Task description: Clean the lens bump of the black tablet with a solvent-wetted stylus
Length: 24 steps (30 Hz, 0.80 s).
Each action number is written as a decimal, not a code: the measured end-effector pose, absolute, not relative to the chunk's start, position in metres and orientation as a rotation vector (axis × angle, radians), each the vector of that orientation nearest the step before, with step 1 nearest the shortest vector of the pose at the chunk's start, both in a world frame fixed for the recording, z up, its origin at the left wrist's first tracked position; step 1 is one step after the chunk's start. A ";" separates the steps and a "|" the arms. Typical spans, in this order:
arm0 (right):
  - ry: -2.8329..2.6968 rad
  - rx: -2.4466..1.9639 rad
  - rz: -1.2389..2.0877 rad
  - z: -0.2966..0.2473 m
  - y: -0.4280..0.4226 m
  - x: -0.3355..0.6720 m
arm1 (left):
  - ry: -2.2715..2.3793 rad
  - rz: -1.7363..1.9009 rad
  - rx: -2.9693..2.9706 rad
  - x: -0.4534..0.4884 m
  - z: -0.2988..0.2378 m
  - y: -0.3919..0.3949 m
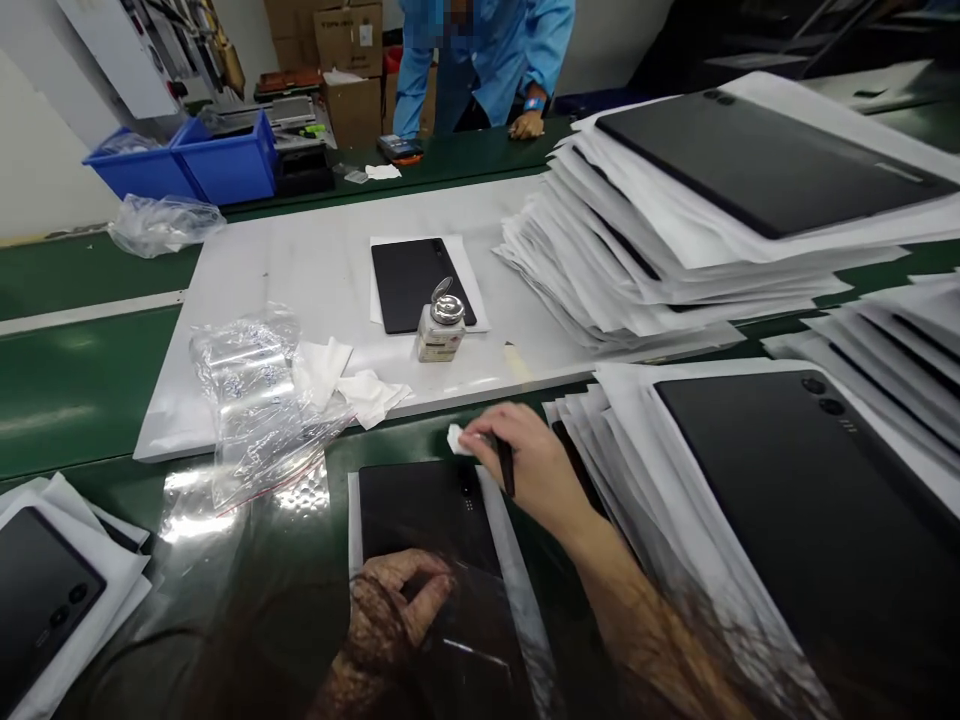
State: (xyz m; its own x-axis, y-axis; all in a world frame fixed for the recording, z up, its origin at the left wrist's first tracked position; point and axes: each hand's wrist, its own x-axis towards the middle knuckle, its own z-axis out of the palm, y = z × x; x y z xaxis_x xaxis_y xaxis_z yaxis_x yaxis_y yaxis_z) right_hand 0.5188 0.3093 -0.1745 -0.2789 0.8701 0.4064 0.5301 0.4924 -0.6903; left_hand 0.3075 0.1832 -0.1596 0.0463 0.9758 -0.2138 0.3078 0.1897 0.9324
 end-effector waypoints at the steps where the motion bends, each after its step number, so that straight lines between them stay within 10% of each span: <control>1: -1.983 -1.150 0.576 -0.187 0.297 0.523 | 1.439 0.816 1.305 0.307 -0.162 0.182; 24: -1.812 -1.234 0.163 -0.224 0.289 0.554 | 1.551 0.734 1.382 0.312 -0.148 0.189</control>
